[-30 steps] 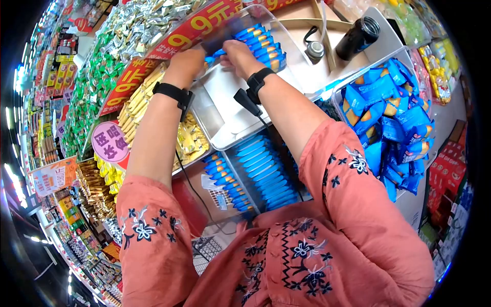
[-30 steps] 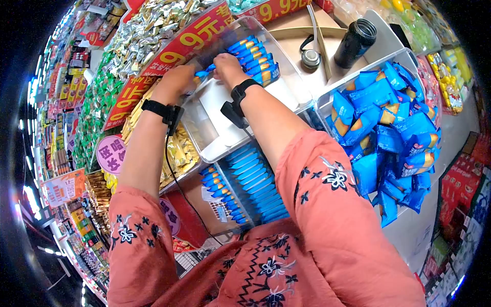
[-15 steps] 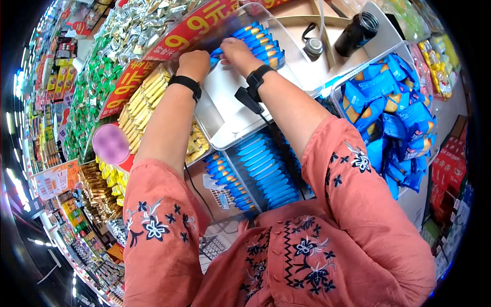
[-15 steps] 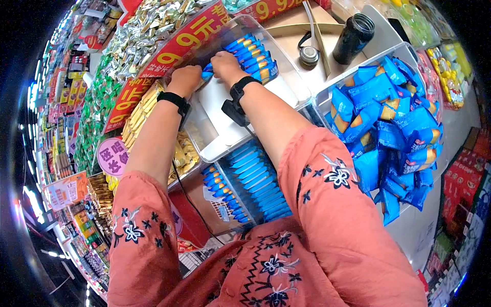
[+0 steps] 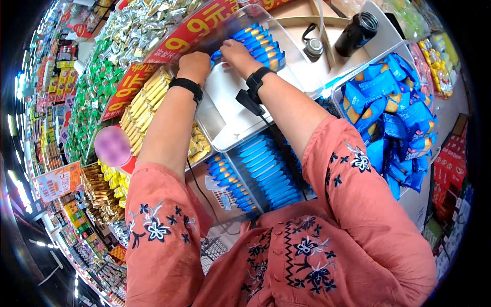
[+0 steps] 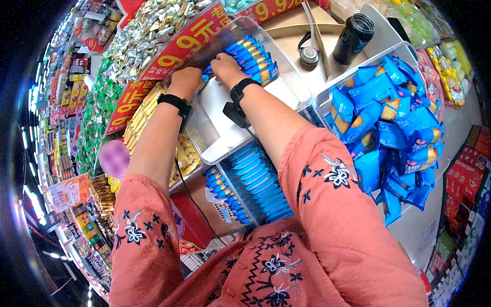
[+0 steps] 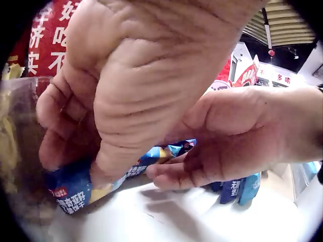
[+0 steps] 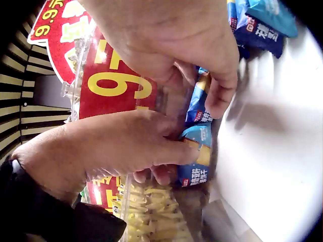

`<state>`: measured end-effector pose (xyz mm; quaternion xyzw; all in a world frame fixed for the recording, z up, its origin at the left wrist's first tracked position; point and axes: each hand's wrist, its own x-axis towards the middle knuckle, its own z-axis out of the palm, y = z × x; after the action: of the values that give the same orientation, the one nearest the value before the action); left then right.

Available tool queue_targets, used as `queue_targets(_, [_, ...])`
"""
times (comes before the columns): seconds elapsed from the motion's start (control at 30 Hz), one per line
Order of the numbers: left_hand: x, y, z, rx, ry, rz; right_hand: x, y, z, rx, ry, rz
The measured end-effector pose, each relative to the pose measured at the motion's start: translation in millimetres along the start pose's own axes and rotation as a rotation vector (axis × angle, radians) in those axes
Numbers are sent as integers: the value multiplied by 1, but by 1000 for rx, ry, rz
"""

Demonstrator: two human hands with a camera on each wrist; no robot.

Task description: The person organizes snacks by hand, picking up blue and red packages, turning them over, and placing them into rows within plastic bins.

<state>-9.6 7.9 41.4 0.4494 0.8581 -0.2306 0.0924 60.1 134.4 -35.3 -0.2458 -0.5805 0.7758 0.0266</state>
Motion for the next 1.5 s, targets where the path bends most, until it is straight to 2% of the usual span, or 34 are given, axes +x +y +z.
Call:
queue_targets(0.17, [6,2,9,-26,44,-26,-4,-5,1,-7,30,18])
queue_targets(0.4, [4,1,12,-80,223,14,-1,-4,4,-72,104,30])
queue_targets(0.57, [12,-4,21,-45,286,66,7,7,5,-170,145,-95])
queue_targets(0.7, [13,3,10,66,212,22,11,6,0,-179,83,-105])
queue_targets(0.77, [12,6,4,74,157,-12,9,5,-4,-320,41,-151])
queue_targets(0.87, [12,11,-1,-38,16,-57,11,10,-4,-404,34,-178])
queue_targets(0.97, [0,24,-4,-162,1,59,14,15,-14,-489,-100,-309])
queue_targets(1.0, [8,31,3,-259,-90,24,17,21,-15,-528,-89,-402])
queue_targets(1.03, [5,37,-2,-311,-125,63,21,26,-16,-569,-73,-496])
queue_targets(1.07, [10,40,12,-370,-98,80,24,32,-16,-611,-51,-588])
queue_targets(1.1, [16,40,29,-429,-69,97,23,32,-14,-550,-44,-495])
queue_targets(1.2, [0,51,21,-532,5,-1,24,31,-8,-403,-17,-248])
queue_targets(1.3, [7,50,28,-454,-105,-41,31,38,0,-330,63,-171])
queue_targets(1.37, [20,48,52,-485,-88,-143,10,18,0,-334,87,-166])
queue_targets(1.4, [19,50,46,-500,-78,-191,8,19,1,-297,58,-149])
queue_targets(1.5, [13,47,28,-355,-182,-162,3,16,-3,-223,12,-100])
